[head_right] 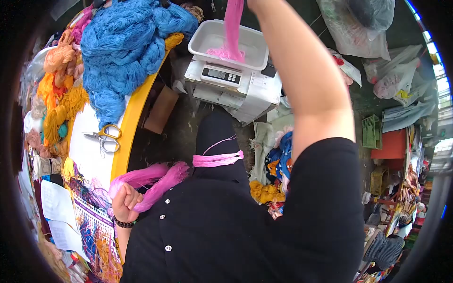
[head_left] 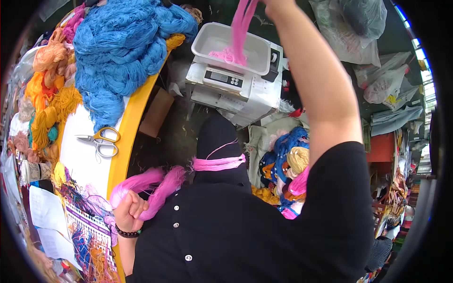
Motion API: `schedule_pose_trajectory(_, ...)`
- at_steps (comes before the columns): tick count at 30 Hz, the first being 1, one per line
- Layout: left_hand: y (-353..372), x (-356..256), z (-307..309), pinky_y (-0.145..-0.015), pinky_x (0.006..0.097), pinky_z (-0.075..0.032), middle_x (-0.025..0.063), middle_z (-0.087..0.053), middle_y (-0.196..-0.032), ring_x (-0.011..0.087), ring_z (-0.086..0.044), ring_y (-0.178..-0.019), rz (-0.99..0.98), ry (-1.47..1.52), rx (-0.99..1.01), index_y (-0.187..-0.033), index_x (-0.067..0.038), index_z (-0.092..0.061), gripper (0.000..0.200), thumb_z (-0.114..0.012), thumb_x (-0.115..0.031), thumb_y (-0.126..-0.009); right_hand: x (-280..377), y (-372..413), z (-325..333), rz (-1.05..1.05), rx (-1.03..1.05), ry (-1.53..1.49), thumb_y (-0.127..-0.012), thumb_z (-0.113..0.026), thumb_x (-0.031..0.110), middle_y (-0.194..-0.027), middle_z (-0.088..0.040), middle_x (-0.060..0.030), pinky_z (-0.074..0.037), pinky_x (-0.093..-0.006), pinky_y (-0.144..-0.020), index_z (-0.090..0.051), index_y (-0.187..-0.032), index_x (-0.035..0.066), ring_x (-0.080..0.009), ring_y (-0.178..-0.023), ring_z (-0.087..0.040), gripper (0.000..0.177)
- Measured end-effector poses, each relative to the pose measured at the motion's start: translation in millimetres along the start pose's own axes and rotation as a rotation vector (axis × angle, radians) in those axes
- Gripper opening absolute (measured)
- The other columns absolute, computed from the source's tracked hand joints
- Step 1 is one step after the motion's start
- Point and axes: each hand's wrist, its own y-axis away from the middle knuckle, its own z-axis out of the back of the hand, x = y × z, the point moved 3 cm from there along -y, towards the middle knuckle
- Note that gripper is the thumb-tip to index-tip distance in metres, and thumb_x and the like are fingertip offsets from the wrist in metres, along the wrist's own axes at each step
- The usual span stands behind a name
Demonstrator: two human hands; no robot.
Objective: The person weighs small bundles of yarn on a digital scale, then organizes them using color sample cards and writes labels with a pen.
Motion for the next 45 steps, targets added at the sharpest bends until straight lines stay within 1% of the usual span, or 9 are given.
schedule_pose_trajectory(1, -1, -1, -1, -0.064, 0.0287, -0.039, -0.0062, -0.031, -0.052, 0.0074, -0.031, -0.045, -0.016, -0.020, -0.012, -0.082, -0.007, -0.053, 0.023, -0.047, -0.023, -0.097, -14, 14, 3, -0.119, 0.038, 0.185, -0.083, -0.050, 0.009, -0.064, -0.052, -0.0038, -0.038, -0.0302, -0.045, -0.058, -0.076, 0.008, -0.0148, -0.053, -0.047, 0.011)
schedule_pose_trajectory(3, -2, -3, -1, -0.064, 0.0288, -0.039, -0.0061, -0.032, -0.052, 0.0074, -0.031, -0.046, -0.026, -0.015, -0.009, -0.082, -0.007, -0.053, 0.024, -0.046, -0.023, -0.098, -104, 42, 17, 0.364, 0.137, 0.960, -0.090, -0.049, 0.028, -0.084, -0.064, -0.0178, -0.050, -0.0440, -0.069, -0.066, -0.094, 0.006, -0.0339, -0.079, -0.063, 0.028)
schedule_pose_trajectory(6, -2, -6, -1, -0.064, 0.0289, -0.039, -0.0059, -0.032, -0.052, 0.0073, -0.032, -0.045, -0.050, -0.013, -0.077, -0.079, -0.008, -0.051, 0.026, -0.043, -0.024, -0.099, -123, 123, 3, 0.408, 0.310, 1.573, -0.084, -0.056, 0.023, -0.093, -0.066, -0.0100, -0.044, -0.0468, -0.088, -0.064, -0.082, 0.009, -0.0285, -0.099, -0.061, 0.017)
schedule_pose_trajectory(9, -2, -10, -2, -0.065, 0.0287, -0.040, -0.0059, -0.032, -0.052, 0.0070, -0.032, -0.045, -0.041, -0.042, -0.120, -0.077, -0.009, -0.049, 0.028, -0.043, -0.024, -0.100, -166, 181, 9, 0.577, 0.278, 1.477, -0.076, -0.064, 0.021, -0.113, -0.060, -0.0086, -0.030, -0.0503, -0.102, -0.063, -0.089, 0.010, -0.0265, -0.120, -0.048, 0.018)
schedule_pose_trajectory(17, -4, -13, 1, -0.064, 0.0286, -0.040, -0.0061, -0.031, -0.053, 0.0067, -0.031, -0.045, -0.017, -0.052, -0.128, -0.082, -0.009, -0.049, 0.025, -0.041, -0.023, -0.101, -144, 212, 52, 0.265, 0.025, 1.026, -0.070, -0.074, 0.022, -0.114, -0.060, -0.0141, -0.038, -0.0465, -0.096, -0.064, -0.095, 0.007, -0.0317, -0.114, -0.052, 0.030)
schedule_pose_trajectory(21, -4, -9, 5, -0.064, 0.0279, -0.041, -0.0055, -0.032, -0.054, 0.0064, -0.031, -0.045, -0.028, 0.004, -0.151, -0.083, -0.009, -0.049, 0.025, -0.039, -0.021, -0.102, -160, 219, 138, -0.127, -0.429, 0.747, -0.084, -0.064, 0.023, -0.076, -0.068, -0.0111, -0.049, -0.0308, -0.067, -0.068, -0.090, 0.001, -0.0207, -0.069, -0.066, 0.024)
schedule_pose_trajectory(25, -12, -2, 5, -0.063, 0.0277, -0.041, -0.0055, -0.032, -0.054, 0.0063, -0.031, -0.045, -0.017, 0.015, -0.150, -0.083, -0.008, -0.049, 0.024, -0.039, -0.020, -0.101, -214, 242, 156, -0.433, -0.043, 1.191, -0.075, -0.065, 0.026, -0.085, -0.068, -0.0120, -0.051, -0.0410, -0.075, -0.072, -0.086, 0.012, -0.0322, -0.082, -0.065, 0.019)
schedule_pose_trajectory(28, -15, 0, 0, -0.063, 0.0275, -0.041, -0.0056, -0.031, -0.054, 0.0062, -0.030, -0.045, -0.008, 0.000, -0.143, -0.084, -0.008, -0.050, 0.024, -0.039, -0.020, -0.101, -232, 245, 139, -0.162, 0.245, 1.372, -0.072, -0.069, 0.026, -0.094, -0.067, -0.0084, -0.049, -0.0418, -0.082, -0.073, -0.088, 0.015, -0.0316, -0.092, -0.061, 0.019)
schedule_pose_trajectory(45, -12, 6, -8, -0.064, 0.0276, -0.040, -0.0063, -0.030, -0.055, 0.0063, -0.030, -0.047, -0.017, -0.014, -0.182, -0.086, -0.007, -0.053, 0.025, -0.040, -0.022, -0.101, -249, 233, 118, 0.097, 0.322, 1.547, -0.077, -0.054, 0.013, -0.079, -0.064, -0.0058, -0.042, -0.0412, -0.074, -0.066, -0.072, 0.013, -0.0250, -0.085, -0.061, 0.013)
